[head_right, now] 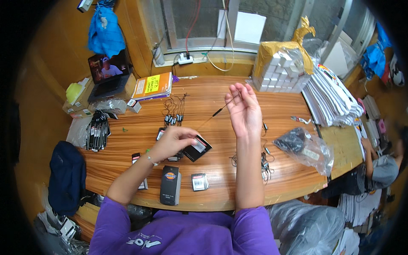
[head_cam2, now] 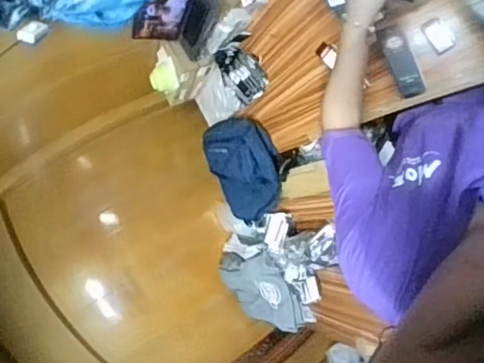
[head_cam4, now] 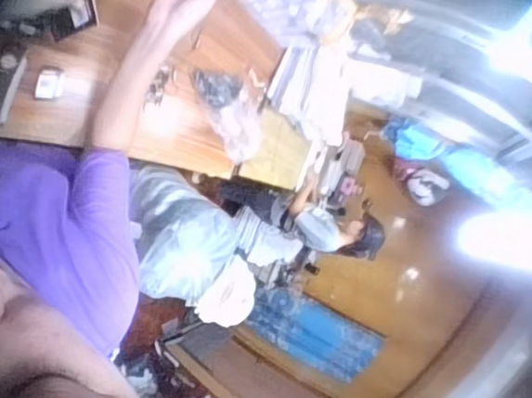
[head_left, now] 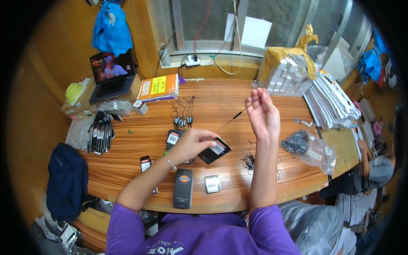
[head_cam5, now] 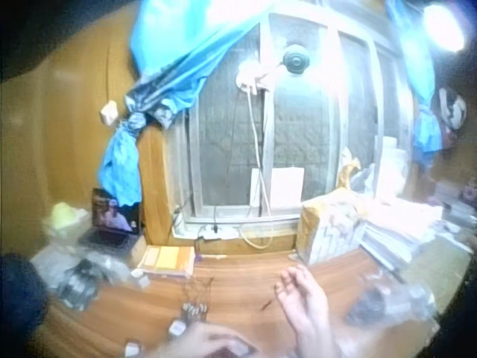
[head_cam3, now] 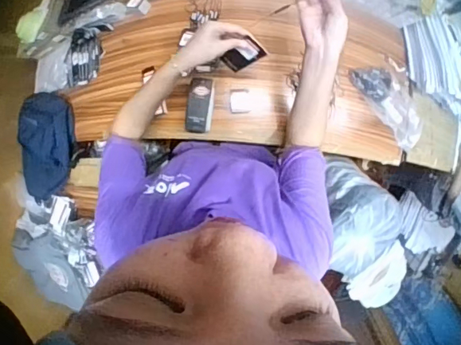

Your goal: The person repeatedly picks up small black rectangular boxes and thin black wires from a wooden table. They attach the wires to the boxes and place the assembled units into a growing pile. A laptop is visible in the background.

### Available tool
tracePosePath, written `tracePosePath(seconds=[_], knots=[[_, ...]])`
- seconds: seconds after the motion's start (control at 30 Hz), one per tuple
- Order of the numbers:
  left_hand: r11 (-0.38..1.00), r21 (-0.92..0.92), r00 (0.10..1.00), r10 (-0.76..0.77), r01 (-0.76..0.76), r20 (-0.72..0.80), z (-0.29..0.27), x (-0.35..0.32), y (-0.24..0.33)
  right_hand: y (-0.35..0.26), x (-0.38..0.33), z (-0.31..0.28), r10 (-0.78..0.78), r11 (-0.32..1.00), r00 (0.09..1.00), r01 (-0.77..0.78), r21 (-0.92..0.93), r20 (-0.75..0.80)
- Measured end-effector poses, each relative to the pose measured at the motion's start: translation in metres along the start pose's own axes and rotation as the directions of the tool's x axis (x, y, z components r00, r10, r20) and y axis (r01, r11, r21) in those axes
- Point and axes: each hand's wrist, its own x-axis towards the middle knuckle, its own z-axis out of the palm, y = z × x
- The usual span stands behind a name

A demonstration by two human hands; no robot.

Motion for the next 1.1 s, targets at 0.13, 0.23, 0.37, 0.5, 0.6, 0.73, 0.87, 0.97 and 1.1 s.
tracePosePath(seconds=[0.13,0.23,0.37,0.5,0.6,0.73,0.87,0.97,1.1], knots=[[0.992,-0.118,0.983,0.019,-0.041,-0.182,-0.034,-0.005,0.001,0.004,0.011,0.001,-0.057,0.998,0.932,0.046,0.039,0.357],[0.988,-0.152,0.931,-0.02,-0.038,-0.364,-0.045,-0.008,-0.002,0.015,0.007,0.009,-0.098,0.923,0.964,0.181,-0.34,0.249],[0.97,-0.078,0.838,0.155,-0.229,-0.524,-0.052,-0.003,0.006,0.024,0.009,0.014,-0.043,0.874,0.973,0.147,-0.462,0.228],[0.986,-0.156,0.842,-0.035,-0.059,-0.538,-0.046,-0.007,0.018,0.019,0.019,0.001,0.054,0.981,0.965,-0.003,-0.194,0.256],[0.979,-0.17,0.857,0.012,-0.116,-0.515,-0.038,-0.006,0.011,0.014,0.021,-0.003,0.102,0.995,0.96,-0.093,-0.047,0.261],[0.978,-0.173,0.88,0.022,-0.118,-0.474,-0.032,-0.005,0.009,0.011,0.019,0.001,0.16,0.984,0.949,-0.177,0.037,0.273],[0.976,-0.191,0.892,0.008,-0.106,-0.451,-0.026,-0.007,0.008,0.011,0.024,-0.005,0.216,0.943,0.888,-0.298,0.149,0.406],[0.97,-0.216,0.907,0.009,-0.109,-0.421,-0.021,-0.009,0.012,0.008,0.025,-0.006,0.217,0.932,0.87,-0.32,0.171,0.442],[0.97,-0.215,0.918,0.016,-0.11,-0.397,-0.02,-0.01,0.02,0.015,0.023,-0.003,0.176,0.983,0.945,-0.185,0.008,0.276]])
